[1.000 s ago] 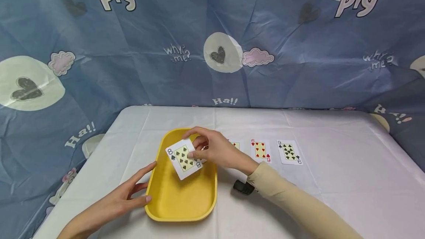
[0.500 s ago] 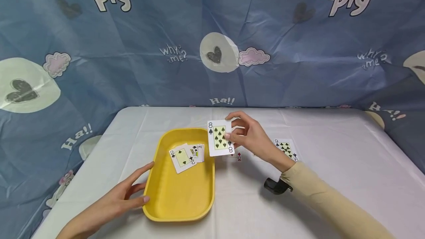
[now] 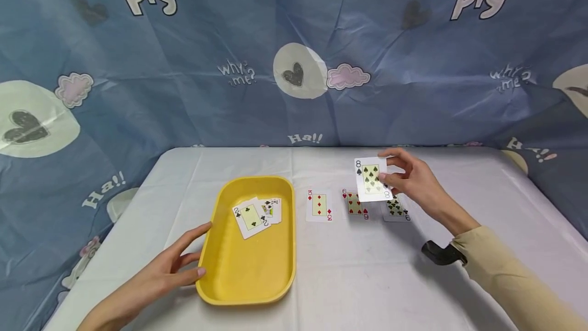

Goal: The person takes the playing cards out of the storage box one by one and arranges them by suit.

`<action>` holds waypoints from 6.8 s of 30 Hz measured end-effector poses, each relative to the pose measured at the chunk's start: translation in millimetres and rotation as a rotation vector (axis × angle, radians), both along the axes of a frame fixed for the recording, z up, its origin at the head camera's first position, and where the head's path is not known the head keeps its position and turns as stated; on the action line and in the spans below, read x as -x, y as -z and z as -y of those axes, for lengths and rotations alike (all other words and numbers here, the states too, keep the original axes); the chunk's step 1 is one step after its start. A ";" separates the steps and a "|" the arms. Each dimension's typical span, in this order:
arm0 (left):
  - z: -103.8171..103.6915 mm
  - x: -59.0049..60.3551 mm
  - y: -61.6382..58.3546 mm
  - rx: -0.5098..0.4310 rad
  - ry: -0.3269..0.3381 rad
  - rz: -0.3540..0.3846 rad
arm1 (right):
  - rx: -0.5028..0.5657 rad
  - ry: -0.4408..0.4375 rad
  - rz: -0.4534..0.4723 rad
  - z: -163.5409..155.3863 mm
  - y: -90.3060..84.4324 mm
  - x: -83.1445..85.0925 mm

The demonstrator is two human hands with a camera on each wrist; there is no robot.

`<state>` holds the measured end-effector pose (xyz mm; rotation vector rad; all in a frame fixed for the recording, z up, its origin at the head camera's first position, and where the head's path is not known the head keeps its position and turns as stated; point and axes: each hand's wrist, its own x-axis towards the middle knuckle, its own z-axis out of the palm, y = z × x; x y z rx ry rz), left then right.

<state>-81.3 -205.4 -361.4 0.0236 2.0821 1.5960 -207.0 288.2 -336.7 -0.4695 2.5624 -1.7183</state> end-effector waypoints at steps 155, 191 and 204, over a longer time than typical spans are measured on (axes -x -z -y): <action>10.7 -2.8 1.0 -0.183 0.113 -0.017 | 0.229 -0.255 -0.334 250.6 33.8 13.1; 10.8 -3.6 0.3 -0.201 0.128 -0.022 | 0.120 -0.064 -0.180 76.4 17.0 -4.9; 10.3 -3.0 1.2 -0.171 0.110 -0.018 | -0.117 -0.018 -0.135 2.2 38.9 -38.7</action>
